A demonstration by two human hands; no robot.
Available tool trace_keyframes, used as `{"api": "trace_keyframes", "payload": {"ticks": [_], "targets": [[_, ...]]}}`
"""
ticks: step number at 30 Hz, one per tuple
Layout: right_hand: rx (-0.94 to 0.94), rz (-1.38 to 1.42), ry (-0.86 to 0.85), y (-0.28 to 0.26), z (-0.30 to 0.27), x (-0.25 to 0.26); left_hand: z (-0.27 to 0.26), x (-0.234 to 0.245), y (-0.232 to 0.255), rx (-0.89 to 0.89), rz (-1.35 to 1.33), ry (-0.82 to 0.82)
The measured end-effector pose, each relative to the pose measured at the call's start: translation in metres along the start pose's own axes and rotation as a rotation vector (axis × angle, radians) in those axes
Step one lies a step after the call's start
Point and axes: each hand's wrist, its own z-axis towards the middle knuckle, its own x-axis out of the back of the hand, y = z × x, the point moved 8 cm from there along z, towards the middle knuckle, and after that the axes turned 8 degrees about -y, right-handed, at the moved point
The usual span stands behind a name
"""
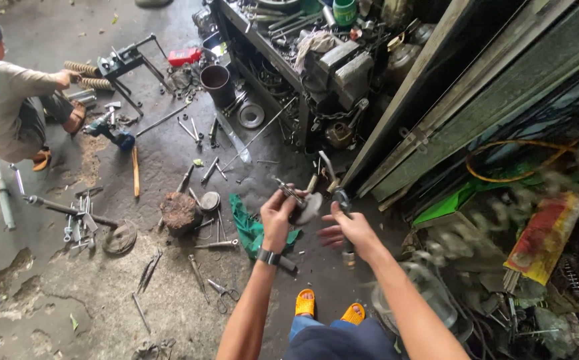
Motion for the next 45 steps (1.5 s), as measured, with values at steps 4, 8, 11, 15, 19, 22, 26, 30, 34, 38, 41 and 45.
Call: {"api": "trace_keyframes", "payload": {"ticks": [4,8,11,15,19,22,26,30,34,38,41,45], "targets": [[0.115,0.489,-0.266,-0.027,-0.015,-0.032,-0.005,-0.045,0.028,0.026,-0.07,-0.146],[0.309,0.532,-0.131,-0.009,0.009,-0.018,-0.006,-0.053,0.033,-0.055,0.212,-0.198],[0.469,0.385,0.144,-0.002,0.015,-0.011,-0.014,-0.077,0.057,-0.093,0.599,-0.081],[0.635,-0.093,0.408,-0.027,-0.01,-0.02,-0.006,-0.04,0.021,-0.085,-0.001,0.307],[0.625,-0.653,0.497,-0.077,-0.061,-0.017,0.016,0.06,-0.114,0.218,-0.58,0.32],[0.29,-0.852,0.474,-0.087,-0.087,0.018,0.024,0.117,-0.156,0.262,-0.56,0.258],[0.713,-0.995,0.248,-0.068,-0.081,0.032,0.031,0.155,-0.161,0.278,-0.419,0.252],[-0.206,-0.998,0.004,-0.04,-0.077,0.025,0.032,0.145,-0.14,0.298,-0.382,0.219],[-0.187,-0.99,-0.035,-0.038,-0.057,0.021,0.03,0.113,-0.113,0.319,-0.391,0.141],[-0.19,-1.001,-0.034,-0.046,-0.048,0.017,0.031,0.102,-0.107,0.306,-0.355,0.084],[-0.197,-1.034,-0.077,-0.042,-0.038,0.015,0.031,0.098,-0.105,0.324,-0.327,0.064],[-0.248,-1.063,-0.111,-0.043,-0.034,0.013,0.03,0.101,-0.11,0.326,-0.233,0.043]]}}
